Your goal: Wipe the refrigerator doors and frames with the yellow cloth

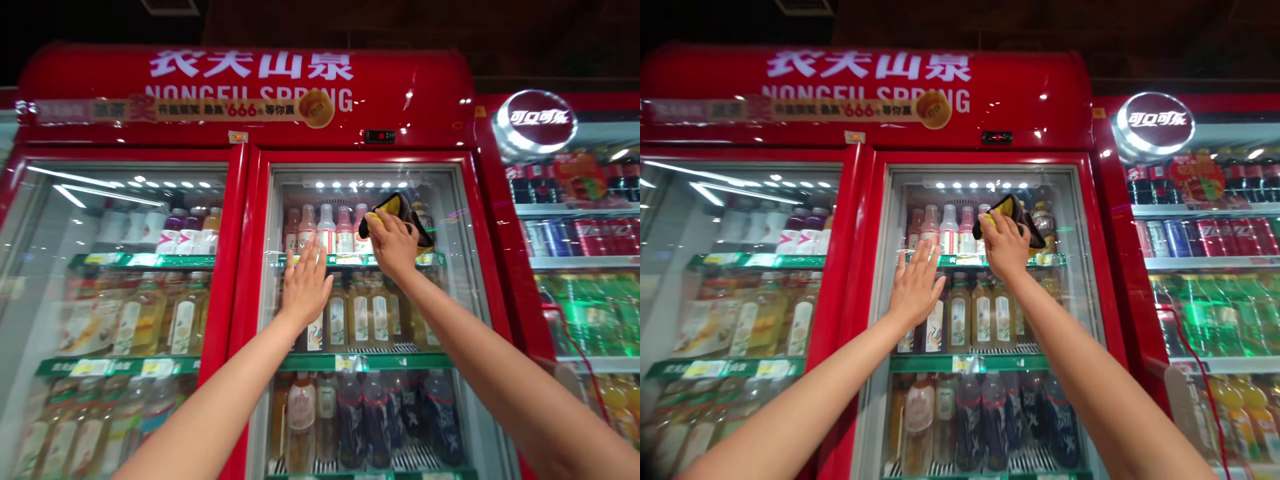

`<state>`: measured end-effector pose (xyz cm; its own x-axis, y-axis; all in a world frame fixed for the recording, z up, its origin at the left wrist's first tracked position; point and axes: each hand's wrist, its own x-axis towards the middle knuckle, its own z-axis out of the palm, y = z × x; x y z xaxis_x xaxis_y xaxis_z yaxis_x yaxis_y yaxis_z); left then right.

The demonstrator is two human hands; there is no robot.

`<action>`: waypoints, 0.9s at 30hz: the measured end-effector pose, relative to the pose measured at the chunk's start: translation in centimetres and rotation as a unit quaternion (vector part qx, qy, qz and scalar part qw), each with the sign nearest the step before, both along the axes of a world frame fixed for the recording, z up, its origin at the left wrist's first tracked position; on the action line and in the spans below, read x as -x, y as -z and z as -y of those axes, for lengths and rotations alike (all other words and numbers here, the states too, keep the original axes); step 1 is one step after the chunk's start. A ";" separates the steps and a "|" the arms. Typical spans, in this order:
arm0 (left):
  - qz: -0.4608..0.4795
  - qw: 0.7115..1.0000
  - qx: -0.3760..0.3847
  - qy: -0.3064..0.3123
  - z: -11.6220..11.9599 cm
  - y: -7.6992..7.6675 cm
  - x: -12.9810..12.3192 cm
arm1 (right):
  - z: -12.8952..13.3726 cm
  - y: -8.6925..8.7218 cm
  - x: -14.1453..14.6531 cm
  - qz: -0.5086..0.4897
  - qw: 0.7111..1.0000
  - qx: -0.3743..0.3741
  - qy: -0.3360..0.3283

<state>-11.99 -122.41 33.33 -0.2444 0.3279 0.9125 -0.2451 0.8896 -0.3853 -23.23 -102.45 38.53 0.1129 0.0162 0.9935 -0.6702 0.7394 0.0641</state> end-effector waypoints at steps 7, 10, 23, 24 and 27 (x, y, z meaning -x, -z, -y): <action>0.025 0.999 -0.027 -0.027 2.5 1.3 -1.9 | 3.4 6.0 -2.8 -0.069 0.974 -0.215 -0.003; 0.041 0.998 -0.014 -0.038 3.9 2.3 -3.1 | 1.5 7.8 -2.0 -0.076 0.972 -0.222 -0.003; 0.055 0.997 -0.017 -0.047 8.9 4.0 -6.0 | 8.7 10.3 -5.5 -0.049 0.973 -0.227 -0.021; 0.057 0.997 -0.015 -0.045 9.0 4.0 -6.0 | 7.9 10.8 -5.3 -0.058 0.964 -0.259 -0.030; 0.060 0.997 -0.006 -0.037 9.3 4.1 -5.9 | 6.5 9.8 -4.4 -0.054 0.978 -0.196 -0.051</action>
